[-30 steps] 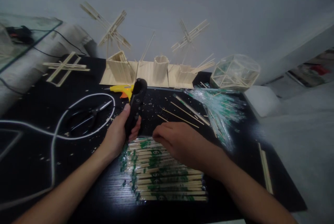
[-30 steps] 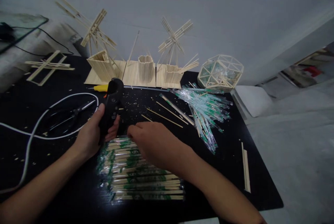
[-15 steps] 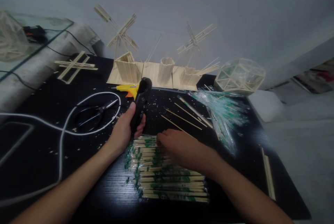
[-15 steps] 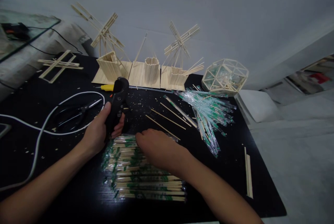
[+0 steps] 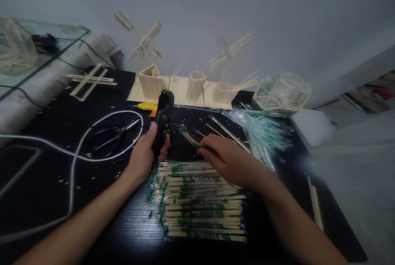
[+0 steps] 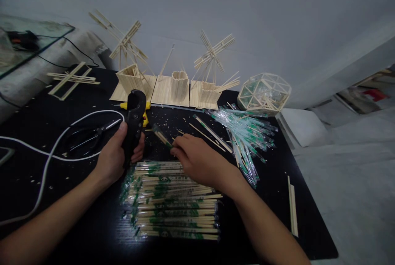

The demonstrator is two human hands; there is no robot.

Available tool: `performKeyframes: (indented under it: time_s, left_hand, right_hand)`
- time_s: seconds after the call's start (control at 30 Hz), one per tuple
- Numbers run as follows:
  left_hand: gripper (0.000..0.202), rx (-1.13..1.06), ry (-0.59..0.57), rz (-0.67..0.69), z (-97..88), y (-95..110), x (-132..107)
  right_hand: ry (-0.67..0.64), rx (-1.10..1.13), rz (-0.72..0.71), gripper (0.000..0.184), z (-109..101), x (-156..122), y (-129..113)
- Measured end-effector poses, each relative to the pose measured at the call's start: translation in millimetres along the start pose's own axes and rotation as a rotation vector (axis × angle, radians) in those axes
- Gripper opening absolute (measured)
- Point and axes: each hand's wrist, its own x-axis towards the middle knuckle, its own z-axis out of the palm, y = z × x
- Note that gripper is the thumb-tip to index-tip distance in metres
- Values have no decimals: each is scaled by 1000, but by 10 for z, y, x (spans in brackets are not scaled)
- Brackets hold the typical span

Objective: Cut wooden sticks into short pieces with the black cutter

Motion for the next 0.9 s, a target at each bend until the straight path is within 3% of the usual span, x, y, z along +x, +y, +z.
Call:
performKeyframes:
  time_s: [0.17, 0.37, 0.5, 0.67, 0.8, 0.9]
  left_hand:
    - [63, 171, 44, 72, 8, -30, -22]
    - [55, 338, 32, 203, -31, -88, -27]
    - [49, 460, 16, 234, -25, -70, -41]
    - [50, 802, 129, 288, -4, -40, -83]
    - [53, 1156, 283, 524, -12, -53, -89]
    - [54, 1303, 346, 618, -13, -54, -87]
  right_hand:
    - [98, 277, 90, 25, 8, 48, 4]
    - [426, 231, 32, 15, 123, 92, 53]
    - [578, 261, 9, 22, 160, 99, 29]
    - [571, 339, 14, 33, 167, 77, -4]
    - [564, 311, -32, 32, 183, 76, -6]
    - [573, 246, -92, 31, 202, 93, -4]
